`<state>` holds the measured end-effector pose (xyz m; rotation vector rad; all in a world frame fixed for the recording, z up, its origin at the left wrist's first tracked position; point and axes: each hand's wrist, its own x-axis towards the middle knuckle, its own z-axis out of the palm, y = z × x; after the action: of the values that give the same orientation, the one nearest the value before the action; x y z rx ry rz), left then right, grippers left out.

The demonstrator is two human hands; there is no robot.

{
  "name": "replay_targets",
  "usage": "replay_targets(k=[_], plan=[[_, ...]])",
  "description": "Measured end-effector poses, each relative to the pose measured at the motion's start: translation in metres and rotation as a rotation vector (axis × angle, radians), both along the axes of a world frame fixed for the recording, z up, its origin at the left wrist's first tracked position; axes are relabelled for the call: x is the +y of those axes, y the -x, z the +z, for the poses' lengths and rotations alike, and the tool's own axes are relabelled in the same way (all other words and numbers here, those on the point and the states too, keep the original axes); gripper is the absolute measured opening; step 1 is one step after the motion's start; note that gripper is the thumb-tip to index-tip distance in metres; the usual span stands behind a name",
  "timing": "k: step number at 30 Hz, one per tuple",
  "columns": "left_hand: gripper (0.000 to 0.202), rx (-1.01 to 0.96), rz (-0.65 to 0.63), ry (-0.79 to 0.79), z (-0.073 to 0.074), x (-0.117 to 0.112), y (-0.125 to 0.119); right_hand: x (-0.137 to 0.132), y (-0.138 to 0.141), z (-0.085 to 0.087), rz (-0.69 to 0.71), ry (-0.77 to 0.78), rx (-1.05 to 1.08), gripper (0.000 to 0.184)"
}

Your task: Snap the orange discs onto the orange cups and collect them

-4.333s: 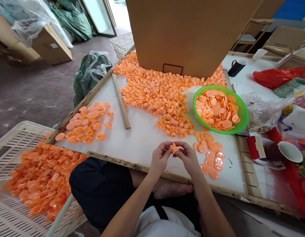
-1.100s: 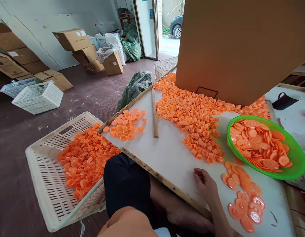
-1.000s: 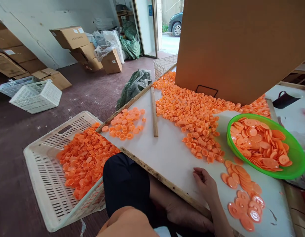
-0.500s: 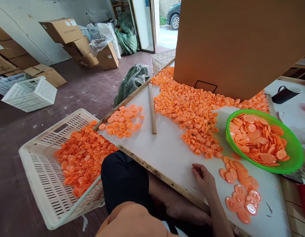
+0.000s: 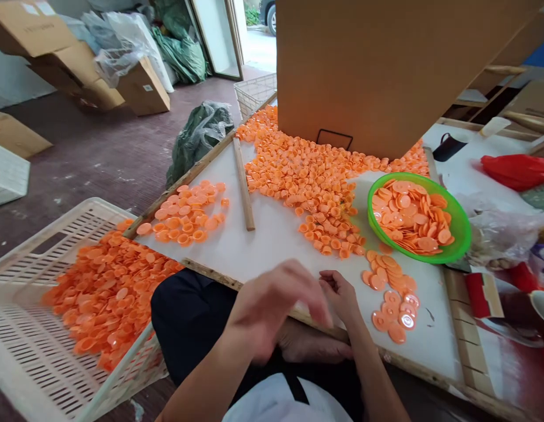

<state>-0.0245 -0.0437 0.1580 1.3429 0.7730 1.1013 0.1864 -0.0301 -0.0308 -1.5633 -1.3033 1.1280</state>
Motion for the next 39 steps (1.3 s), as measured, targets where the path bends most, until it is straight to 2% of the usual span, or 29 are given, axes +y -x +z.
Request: replay_targets(k=[2, 5, 8, 11, 15, 19, 22, 25, 27, 29, 30, 33, 36, 39], plan=[[0.04, 0.041, 0.071, 0.035, -0.025, 0.026, -0.014, -0.001, -0.001, 0.004, -0.002, -0.009, 0.01, 0.028], [0.024, 0.301, 0.242, 0.06, -0.077, 0.051, -0.032, -0.003, -0.013, 0.011, -0.043, -0.038, -0.045, 0.028], [0.017, 0.486, 0.197, 0.029, -0.121, 0.059, -0.046, -0.001, -0.039, 0.02, -0.118, -0.079, -0.194, 0.028], [0.018, 0.603, 0.099, -0.087, -0.141, 0.065, -0.067, 0.009, -0.073, 0.027, -0.212, -0.094, -0.374, 0.029], [0.033, 0.783, -0.002, -0.27, -0.148, 0.08, -0.108, 0.033, -0.104, 0.028, -0.233, -0.078, -0.64, 0.027], [0.031, 0.964, -0.047, -0.286, -0.157, 0.093, -0.139, 0.053, -0.111, 0.022, -0.175, -0.073, -0.81, 0.027], [0.024, 0.99, -0.048, -0.27, -0.165, 0.093, -0.144, 0.055, -0.11, 0.018, -0.162, -0.053, -0.872, 0.029], [0.018, 0.928, -0.019, -0.208, -0.169, 0.088, -0.138, 0.05, -0.11, 0.017, -0.166, -0.026, -0.894, 0.029], [0.012, 0.824, -0.006, -0.128, -0.168, 0.083, -0.131, 0.046, -0.11, 0.018, -0.158, -0.025, -0.888, 0.026], [0.005, 0.627, 0.009, 0.024, -0.166, 0.078, -0.122, 0.042, -0.11, 0.02, -0.18, -0.039, -0.864, 0.025], [0.004, 0.494, 0.021, 0.136, -0.165, 0.076, -0.117, 0.041, -0.11, 0.021, -0.205, -0.055, -0.847, 0.025], [0.02, 0.035, 0.07, 0.521, -0.157, 0.065, -0.098, 0.036, -0.108, 0.029, -0.307, -0.157, -0.771, 0.026], [0.037, -0.321, 0.121, 0.748, -0.146, 0.052, -0.08, 0.029, -0.098, 0.044, -0.39, -0.276, -0.584, 0.024], [0.044, -0.49, 0.125, 0.818, -0.133, 0.04, -0.069, 0.018, -0.074, 0.061, -0.343, -0.214, -0.238, 0.021]])
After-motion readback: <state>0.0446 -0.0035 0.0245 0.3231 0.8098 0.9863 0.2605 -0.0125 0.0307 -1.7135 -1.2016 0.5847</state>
